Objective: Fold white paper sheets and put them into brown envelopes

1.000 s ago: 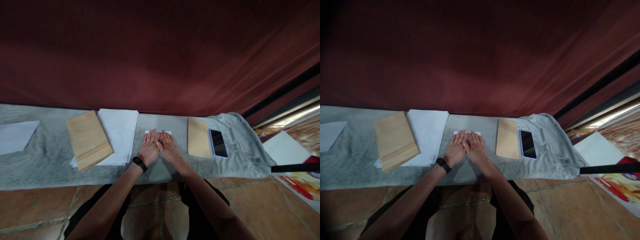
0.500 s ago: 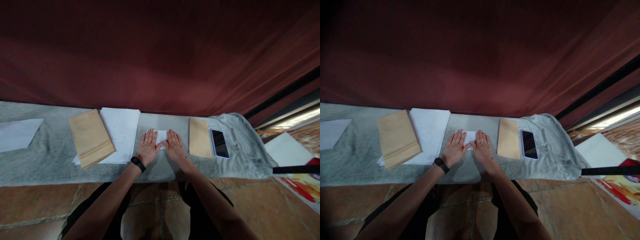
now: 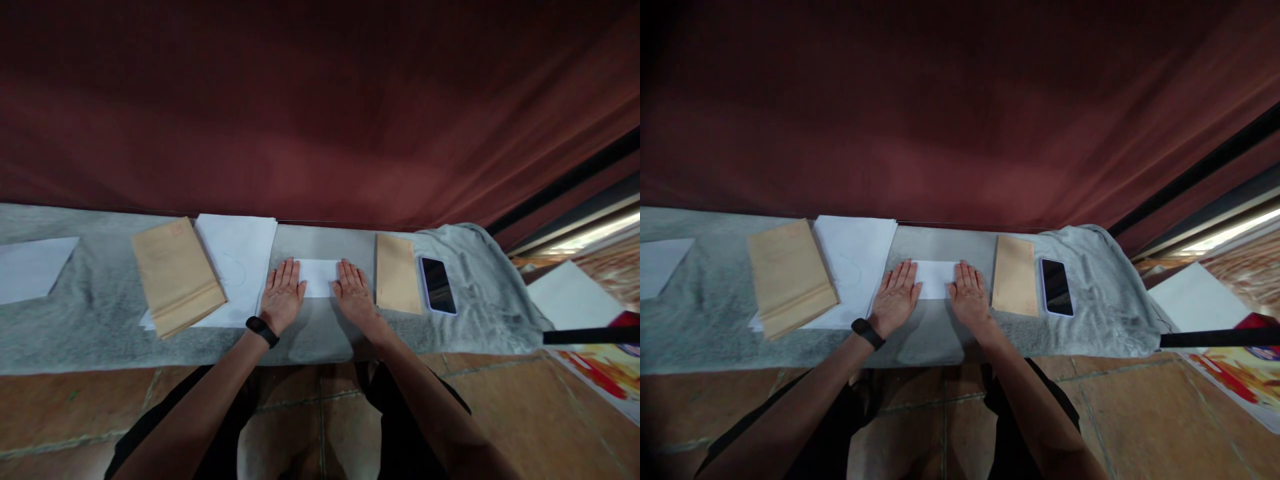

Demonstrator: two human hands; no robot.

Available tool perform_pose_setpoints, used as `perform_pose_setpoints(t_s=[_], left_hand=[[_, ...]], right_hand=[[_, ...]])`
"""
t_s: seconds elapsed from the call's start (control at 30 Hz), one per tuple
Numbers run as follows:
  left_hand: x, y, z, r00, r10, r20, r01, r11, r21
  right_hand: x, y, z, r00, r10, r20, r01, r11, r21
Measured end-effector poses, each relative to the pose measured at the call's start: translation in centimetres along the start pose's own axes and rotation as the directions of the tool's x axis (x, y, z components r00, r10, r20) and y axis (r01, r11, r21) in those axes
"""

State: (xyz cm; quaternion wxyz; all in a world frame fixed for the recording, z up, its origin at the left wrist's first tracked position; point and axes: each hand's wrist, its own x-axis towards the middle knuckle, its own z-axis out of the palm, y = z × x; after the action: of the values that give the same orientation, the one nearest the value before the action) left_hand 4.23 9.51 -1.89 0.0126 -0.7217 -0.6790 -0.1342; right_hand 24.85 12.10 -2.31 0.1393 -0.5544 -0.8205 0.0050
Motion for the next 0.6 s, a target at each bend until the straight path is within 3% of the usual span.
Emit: perform_pose_setpoints(t_s=[0.4, 0.5, 0.6], left_hand=[[-0.4, -0.3, -1.3, 1.000, -0.009, -0.016, 0.009, 1.000, -0.013], [-0.8, 1.1, -1.8, 0.997, 0.082, 0.006, -0.081, 0.995, -0.052], [-1.7, 3.0, -1.9, 0.964, 0.261, 0.055, -0.253, 0.960, -0.122]], right_hand=[[-0.3, 0.9, -0.2, 1.000, 0.008, 0.030, -0.008, 1.000, -0.003], [-0.3, 0.9, -0.3, 1.000, 0.004, 0.029, -0.004, 1.000, -0.001], [-0.3, 0.8, -0.4, 0.999, -0.001, 0.034, 0.001, 1.000, -0.002]])
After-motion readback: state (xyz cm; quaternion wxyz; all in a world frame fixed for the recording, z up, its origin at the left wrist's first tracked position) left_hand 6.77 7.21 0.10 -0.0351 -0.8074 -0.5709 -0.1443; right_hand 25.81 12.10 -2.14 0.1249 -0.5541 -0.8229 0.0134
